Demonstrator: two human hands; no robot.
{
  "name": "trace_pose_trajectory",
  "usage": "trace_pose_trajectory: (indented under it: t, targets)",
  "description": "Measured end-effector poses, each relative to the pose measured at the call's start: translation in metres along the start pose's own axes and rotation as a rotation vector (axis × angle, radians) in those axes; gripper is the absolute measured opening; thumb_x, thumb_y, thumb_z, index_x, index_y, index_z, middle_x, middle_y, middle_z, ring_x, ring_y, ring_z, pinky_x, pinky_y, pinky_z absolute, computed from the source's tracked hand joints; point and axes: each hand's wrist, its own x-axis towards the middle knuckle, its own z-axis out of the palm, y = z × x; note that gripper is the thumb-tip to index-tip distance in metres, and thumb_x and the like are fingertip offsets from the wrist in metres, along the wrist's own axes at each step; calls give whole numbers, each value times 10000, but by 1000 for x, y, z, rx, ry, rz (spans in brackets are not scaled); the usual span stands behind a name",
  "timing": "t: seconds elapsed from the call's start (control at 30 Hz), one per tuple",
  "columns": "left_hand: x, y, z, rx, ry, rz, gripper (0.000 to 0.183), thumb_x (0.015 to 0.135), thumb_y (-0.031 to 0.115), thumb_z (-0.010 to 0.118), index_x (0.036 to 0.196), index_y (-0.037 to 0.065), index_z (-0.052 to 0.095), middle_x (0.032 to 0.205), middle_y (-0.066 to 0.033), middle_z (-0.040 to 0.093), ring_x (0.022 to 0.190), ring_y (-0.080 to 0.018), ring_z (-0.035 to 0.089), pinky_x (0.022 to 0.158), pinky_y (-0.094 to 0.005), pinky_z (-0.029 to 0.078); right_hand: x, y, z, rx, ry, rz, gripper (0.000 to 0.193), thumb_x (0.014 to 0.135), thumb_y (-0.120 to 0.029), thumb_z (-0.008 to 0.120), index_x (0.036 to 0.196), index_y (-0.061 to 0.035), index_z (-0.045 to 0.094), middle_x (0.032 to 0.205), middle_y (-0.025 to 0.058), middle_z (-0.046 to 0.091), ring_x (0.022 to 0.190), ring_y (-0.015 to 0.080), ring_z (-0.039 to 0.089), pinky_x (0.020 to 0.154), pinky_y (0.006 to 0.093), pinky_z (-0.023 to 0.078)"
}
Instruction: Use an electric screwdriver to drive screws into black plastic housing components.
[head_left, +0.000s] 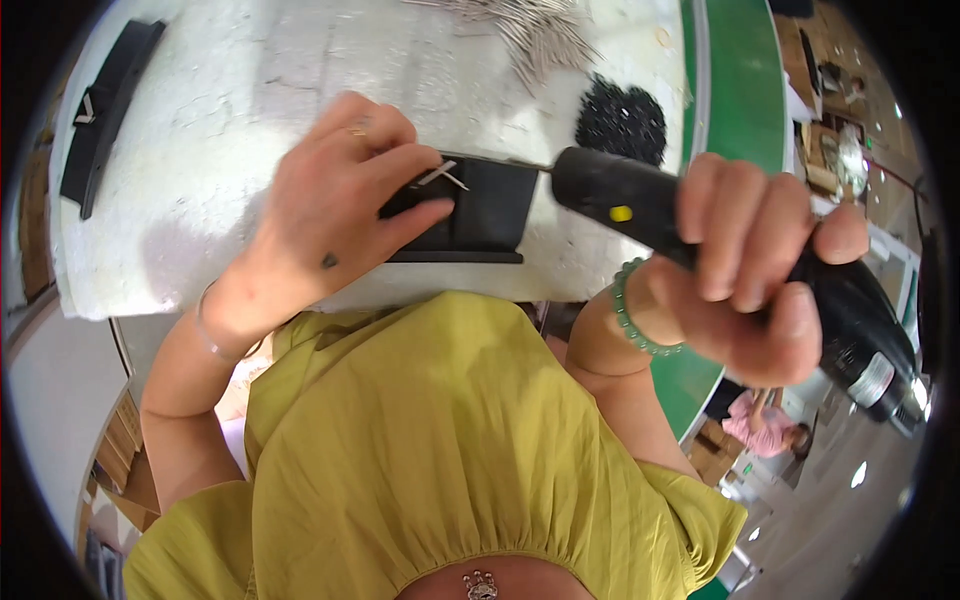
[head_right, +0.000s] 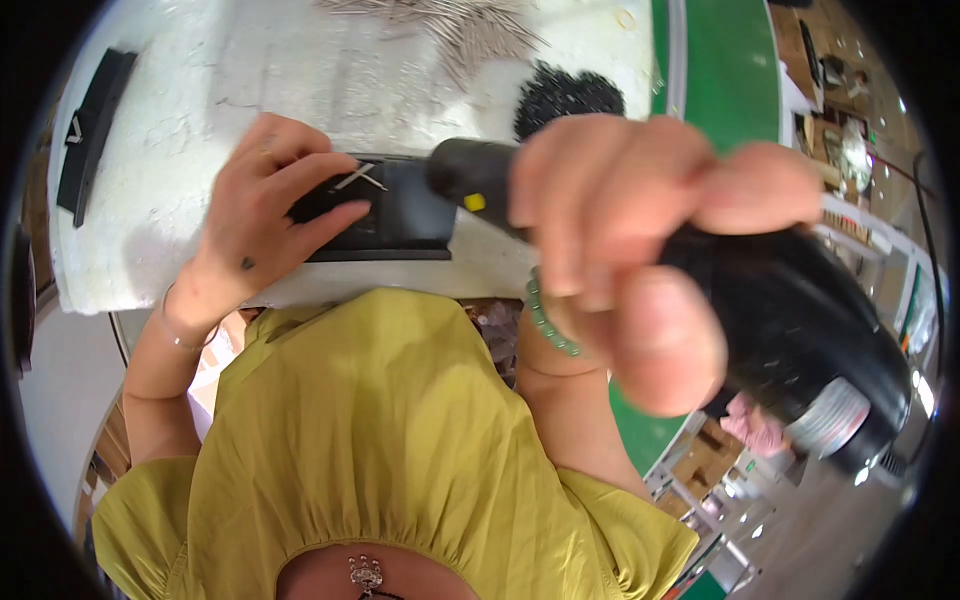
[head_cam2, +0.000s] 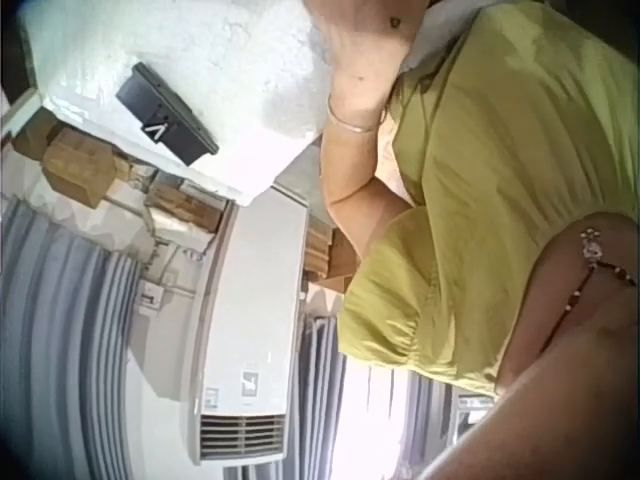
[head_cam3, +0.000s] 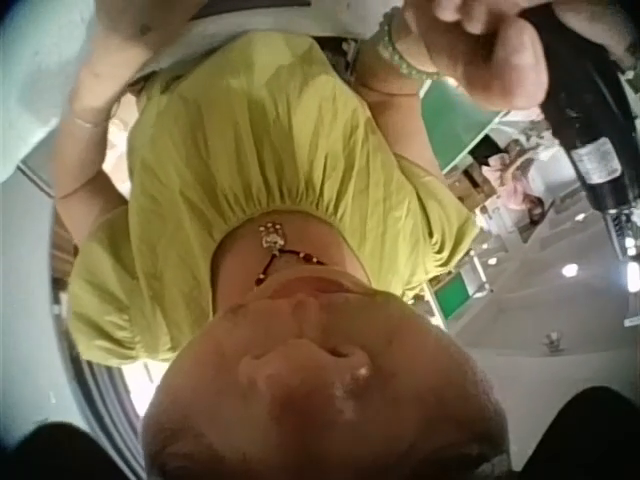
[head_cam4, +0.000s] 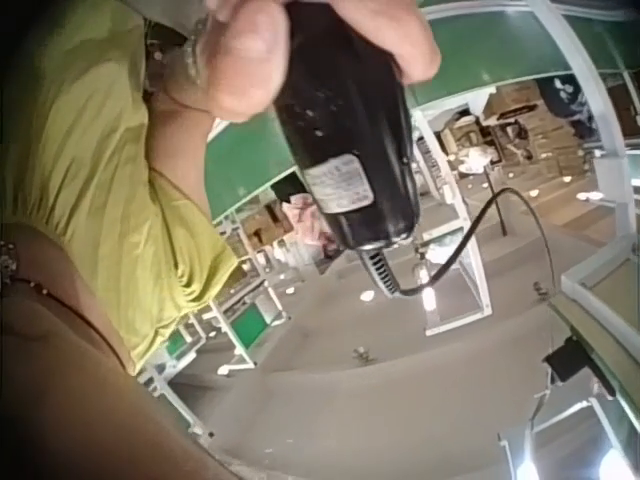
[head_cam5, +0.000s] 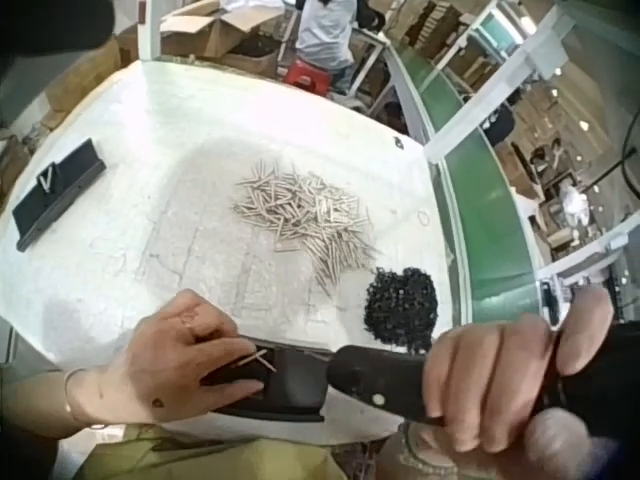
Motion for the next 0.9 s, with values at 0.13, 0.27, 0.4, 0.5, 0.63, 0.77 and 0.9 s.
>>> trace_pose_trajectory:
  t: [0.13,0.27,0.4,0.5,0.63,0.77,0.9]
  targets:
    - [-14,21,-17,183,-223,-83,710,576,169,804,1235,172,539,1192,-123,482,1081,-332,464,923,-398,407,-26,-21,-25,-157,281,-97,380,759,-96,471,1138,-77,465,609,28,412,505,153,406,583,351,400]
    - [-15,28,-34,159,-420,-94,754,577,105,790,1267,70,490,1298,-159,451,1156,-375,445,974,-434,386,-57,-17,-24,-337,604,-47,285,732,-50,488,1016,-33,477,614,64,433,475,151,388,518,327,388]
    - [-10,30,-57,-115,-645,-42,584,713,139,699,1248,28,493,1122,-211,581,1027,-407,548,915,-425,437,-77,-16,-30,-325,708,-58,280,735,-54,514,1010,-33,468,622,62,440,484,146,391,523,324,389]
    - [19,14,-65,-92,-644,-154,534,749,133,671,1241,12,502,1016,-200,616,948,-378,585,880,-396,457,-78,-14,-32,-290,774,-105,286,734,-55,523,1014,-36,466,624,58,443,499,154,408,543,336,408]
    - [28,-14,-49,78,-450,-102,491,776,204,677,1212,30,535,1011,-178,617,955,-351,562,820,-377,464,-74,-5,-38,-263,809,-162,275,732,-40,521,1001,-21,468,631,68,458,503,157,420,541,330,424]
    - [15,-2,-29,112,-368,-15,711,629,230,781,1254,40,501,1238,-159,503,1108,-363,472,959,-410,396,-79,-7,-40,-302,858,-153,255,731,-21,508,983,-8,470,636,80,470,496,152,417,508,312,414]
    - [16,2,-25,153,-420,-18,818,588,231,797,1304,36,455,1269,-153,491,1143,-359,461,989,-414,372,-81,-2,-39,-308,843,-120,253,731,-25,510,979,-4,468,628,81,468,492,150,415,499,313,409]
